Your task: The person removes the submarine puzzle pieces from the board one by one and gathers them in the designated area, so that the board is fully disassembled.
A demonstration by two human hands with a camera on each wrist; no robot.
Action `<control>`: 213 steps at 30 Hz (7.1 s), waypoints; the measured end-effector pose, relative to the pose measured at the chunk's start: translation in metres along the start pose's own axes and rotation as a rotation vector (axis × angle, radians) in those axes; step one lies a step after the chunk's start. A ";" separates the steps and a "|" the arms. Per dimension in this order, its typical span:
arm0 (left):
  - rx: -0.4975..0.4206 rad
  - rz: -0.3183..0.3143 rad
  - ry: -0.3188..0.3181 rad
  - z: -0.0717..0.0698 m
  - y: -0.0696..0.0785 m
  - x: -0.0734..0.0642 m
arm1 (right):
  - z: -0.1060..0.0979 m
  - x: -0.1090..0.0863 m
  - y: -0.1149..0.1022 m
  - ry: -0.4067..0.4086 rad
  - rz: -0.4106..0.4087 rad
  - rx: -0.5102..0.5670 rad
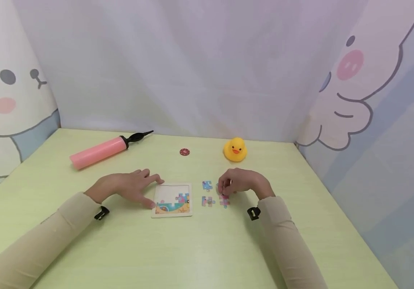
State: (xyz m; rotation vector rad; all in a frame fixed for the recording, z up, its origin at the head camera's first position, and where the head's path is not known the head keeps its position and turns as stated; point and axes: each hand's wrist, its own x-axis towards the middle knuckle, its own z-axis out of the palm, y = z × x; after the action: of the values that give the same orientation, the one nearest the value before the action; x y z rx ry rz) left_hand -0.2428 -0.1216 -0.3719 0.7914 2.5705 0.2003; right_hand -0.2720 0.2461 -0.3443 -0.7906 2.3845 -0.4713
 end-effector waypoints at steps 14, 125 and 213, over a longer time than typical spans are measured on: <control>-0.001 0.004 -0.021 -0.004 -0.005 0.001 | 0.005 0.018 -0.032 0.017 -0.058 -0.041; -0.006 0.013 -0.012 -0.005 -0.004 0.000 | 0.008 0.012 -0.053 0.111 -0.208 -0.082; -0.036 0.015 -0.021 -0.005 -0.009 -0.001 | 0.027 0.011 -0.032 0.078 0.011 -0.035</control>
State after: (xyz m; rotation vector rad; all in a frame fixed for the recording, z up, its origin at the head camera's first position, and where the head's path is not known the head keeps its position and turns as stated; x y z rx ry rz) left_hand -0.2490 -0.1295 -0.3690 0.7961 2.5348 0.2418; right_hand -0.2488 0.2113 -0.3543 -0.7880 2.4746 -0.4648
